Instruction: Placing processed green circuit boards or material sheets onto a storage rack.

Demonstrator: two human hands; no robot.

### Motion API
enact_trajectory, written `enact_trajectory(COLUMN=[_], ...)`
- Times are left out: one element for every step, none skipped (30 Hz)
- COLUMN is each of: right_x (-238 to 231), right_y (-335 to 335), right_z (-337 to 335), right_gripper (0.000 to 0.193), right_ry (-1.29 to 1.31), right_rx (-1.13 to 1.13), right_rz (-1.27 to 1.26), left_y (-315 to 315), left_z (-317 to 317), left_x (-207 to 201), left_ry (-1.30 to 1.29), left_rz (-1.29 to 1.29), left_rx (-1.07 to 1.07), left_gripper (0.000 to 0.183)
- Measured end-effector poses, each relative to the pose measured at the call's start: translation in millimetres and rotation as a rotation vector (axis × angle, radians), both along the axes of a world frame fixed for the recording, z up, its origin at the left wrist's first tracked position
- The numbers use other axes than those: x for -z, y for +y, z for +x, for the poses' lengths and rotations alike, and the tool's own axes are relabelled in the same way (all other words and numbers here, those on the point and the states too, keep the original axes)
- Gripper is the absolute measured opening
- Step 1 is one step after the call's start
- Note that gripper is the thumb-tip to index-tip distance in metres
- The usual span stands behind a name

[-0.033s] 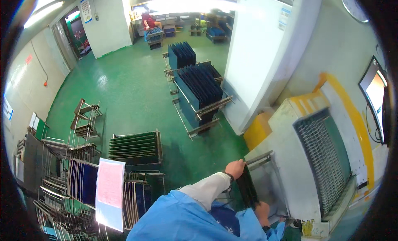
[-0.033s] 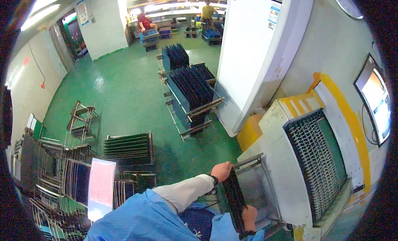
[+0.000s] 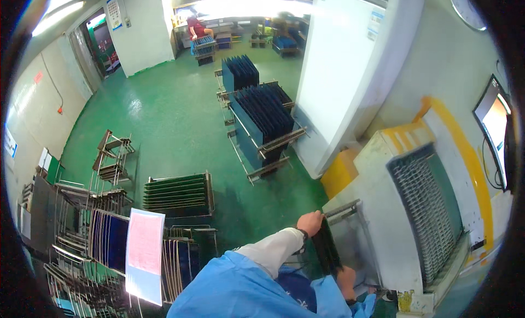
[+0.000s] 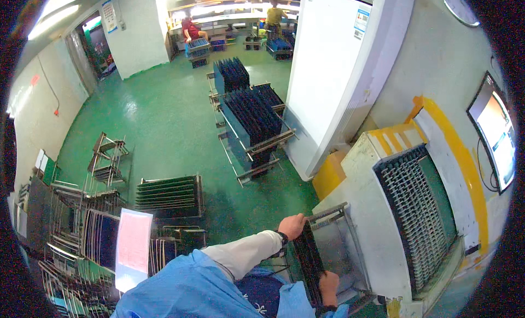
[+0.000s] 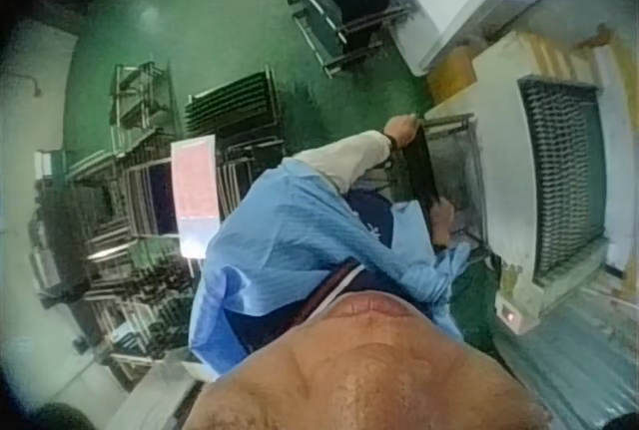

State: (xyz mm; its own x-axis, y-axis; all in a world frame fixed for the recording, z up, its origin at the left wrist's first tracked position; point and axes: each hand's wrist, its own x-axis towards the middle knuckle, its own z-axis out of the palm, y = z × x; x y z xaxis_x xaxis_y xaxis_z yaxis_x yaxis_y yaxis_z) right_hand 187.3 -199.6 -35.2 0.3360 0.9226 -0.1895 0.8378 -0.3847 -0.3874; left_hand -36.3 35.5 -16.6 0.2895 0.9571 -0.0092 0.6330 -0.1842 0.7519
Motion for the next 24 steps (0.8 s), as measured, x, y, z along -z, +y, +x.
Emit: enact_trajectory(right_x=[-8,-19,-33,-49,-66,-89,-111,-131,-150,-163,-170,-175,-187,-202,-226,-240,-250,-257,-262,-256,-244,-235,-228,-223], right_y=[1,2,1,2,5,7,9,9,7,5,4,-2,-1,-6,-9,-11,-14,-21,-28,-31,-40,-50,-50,-51], right_z=[-1,2,6,5,2,-2,-4,-2,3,9,21,38,42,44,41,50,65,76,87,100,115,129,141,155], right_gripper=[0.028,0.03,0.032,0.034,0.033,0.033,0.033,0.034,0.035,0.037,0.037,0.038,0.038,0.038,0.039,0.04,0.041,0.042,0.045,0.04,0.036,0.037,0.039,0.05], right_ry=[-0.018,-0.009,-0.003,0.013,-0.034,-0.085,-0.135,-0.121,-0.107,-0.091,-0.081,-0.073,-0.061,-0.014,0.035,0.021,0.004,0.103,0.198,0.253,0.293,0.323,0.364,0.398], right_rx=[-0.004,-0.013,-0.011,-0.019,-0.01,0.004,0.015,0.019,0.026,0.034,0.089,0.161,0.213,0.28,0.341,0.392,0.453,0.507,0.562,0.641,0.737,0.754,0.741,0.659], right_rz=[0.0,0.046,0.088,0.127,0.109,0.092,0.077,0.081,0.083,0.085,0.049,0.01,-0.026,0.044,0.115,0.096,0.076,0.175,0.272,0.472,0.674,0.792,0.913,0.942], left_y=[0,2,2,1,1,2,4,5,6,7,8,5,4,6,9,10,9,9,8,8,5,2,6,11], left_z=[0,1,5,3,1,2,3,3,4,5,4,8,6,6,5,3,3,6,9,9,11,12,7,3], left_x=[3,5,6,7,8,7,6,6,7,5,3,-2,-3,0,7,12,10,6,0,-4,-10,-11,1,16], left_ry=[0.001,-0.008,-0.019,-0.022,-0.012,-0.006,-0.001,0.0,0.0,0.002,0.003,0.001,0.003,0.019,0.035,0.054,0.067,0.078,0.089,0.064,0.036,0.006,0.017,0.026], left_rz=[0.011,0.009,0.003,-0.005,-0.017,-0.027,-0.035,-0.045,-0.055,-0.067,-0.057,-0.049,-0.038,-0.02,0.0,0.019,-0.002,-0.024,-0.049,-0.015,0.014,0.041,0.044,0.044], left_rx=[-0.001,-0.002,0.009,0.009,0.003,0.003,0.001,-0.004,-0.004,-0.004,-0.006,0.009,0.004,-0.001,-0.011,-0.018,-0.023,-0.019,-0.014,-0.005,0.024,0.055,0.005,-0.038], left_gripper=[0.034,0.034,0.034,0.034,0.034,0.034,0.033,0.032,0.031,0.03,0.028,0.027,0.025,0.025,0.025,0.025,0.025,0.025,0.025,0.023,0.022,0.022,0.02,0.019])
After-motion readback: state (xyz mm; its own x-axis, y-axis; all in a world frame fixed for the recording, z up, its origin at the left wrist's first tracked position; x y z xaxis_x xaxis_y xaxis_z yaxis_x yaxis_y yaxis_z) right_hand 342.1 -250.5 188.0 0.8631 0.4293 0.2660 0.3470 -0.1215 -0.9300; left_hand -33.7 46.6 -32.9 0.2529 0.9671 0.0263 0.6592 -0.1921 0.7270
